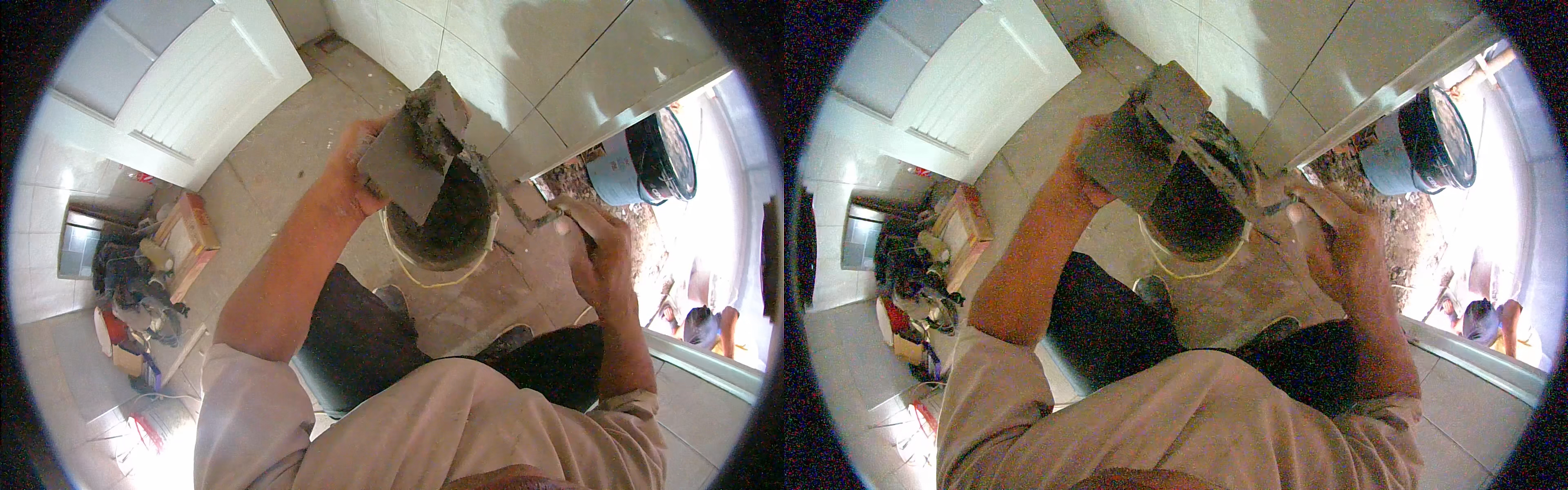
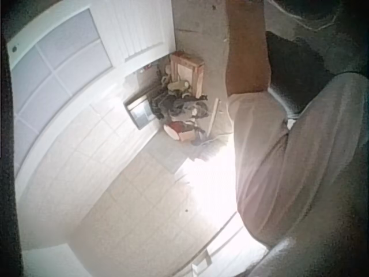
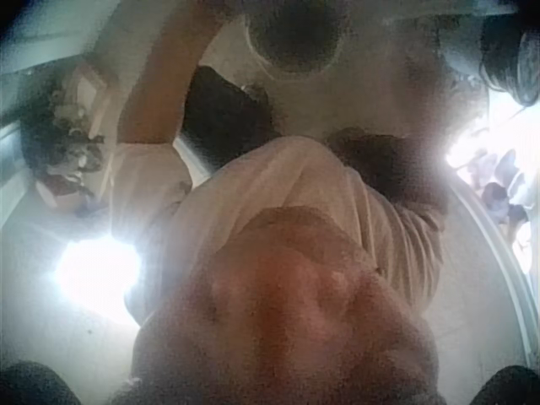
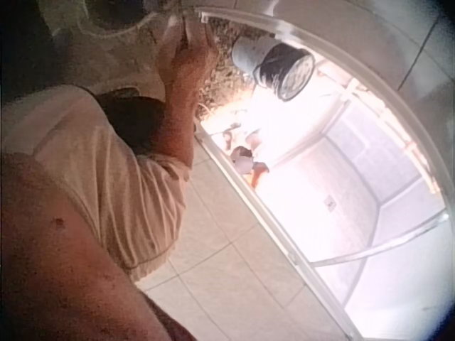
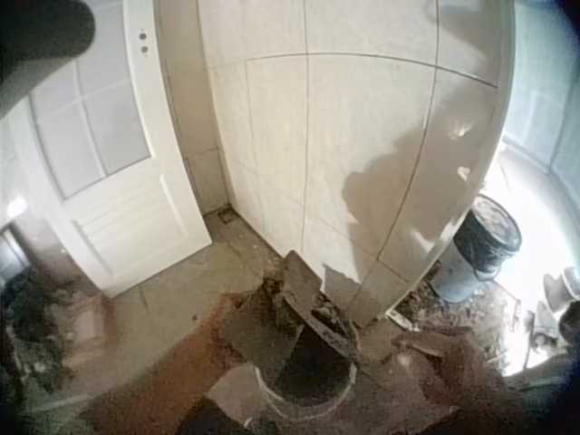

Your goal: The person uses a trowel and a smaller hand tool to scoop cement from a bucket and apply it to the vertical edge of a tiled wall. They repeatedly smooth the cement along the wall's edge and corner.

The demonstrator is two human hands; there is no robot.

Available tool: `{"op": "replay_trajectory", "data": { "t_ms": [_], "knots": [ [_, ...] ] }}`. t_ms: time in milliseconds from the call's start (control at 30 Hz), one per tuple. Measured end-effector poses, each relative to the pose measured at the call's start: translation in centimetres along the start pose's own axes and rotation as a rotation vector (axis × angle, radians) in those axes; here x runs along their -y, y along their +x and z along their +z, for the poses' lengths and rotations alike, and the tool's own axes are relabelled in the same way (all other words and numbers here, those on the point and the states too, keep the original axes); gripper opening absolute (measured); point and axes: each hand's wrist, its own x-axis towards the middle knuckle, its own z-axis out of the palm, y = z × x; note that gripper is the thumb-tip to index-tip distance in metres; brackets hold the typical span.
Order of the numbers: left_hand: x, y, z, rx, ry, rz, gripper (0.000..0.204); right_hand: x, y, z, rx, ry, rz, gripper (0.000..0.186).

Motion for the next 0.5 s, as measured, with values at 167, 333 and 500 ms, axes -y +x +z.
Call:
{"op": "replay_trajectory", "data": {
  "t_ms": [167,333,500],
  "knots": [
    [0.5,-0.4,1.0,0.098,-0.009,-0.065,0.035,-0.1,0.9,-0.6,-0.006,-0.32,-0.164,0.021],
    [0.8,0.8,-0.1,0.081,-0.077,-0.094,0.034,-1.9,0.7,1.3,0.133,-0.129,-0.112,0.023],
    [1.2,1.7,2.0,-0.293,0.183,0.007,0.035,-2.5,0.0,1.9,0.329,0.295,0.2,0.032]
  ]
}}
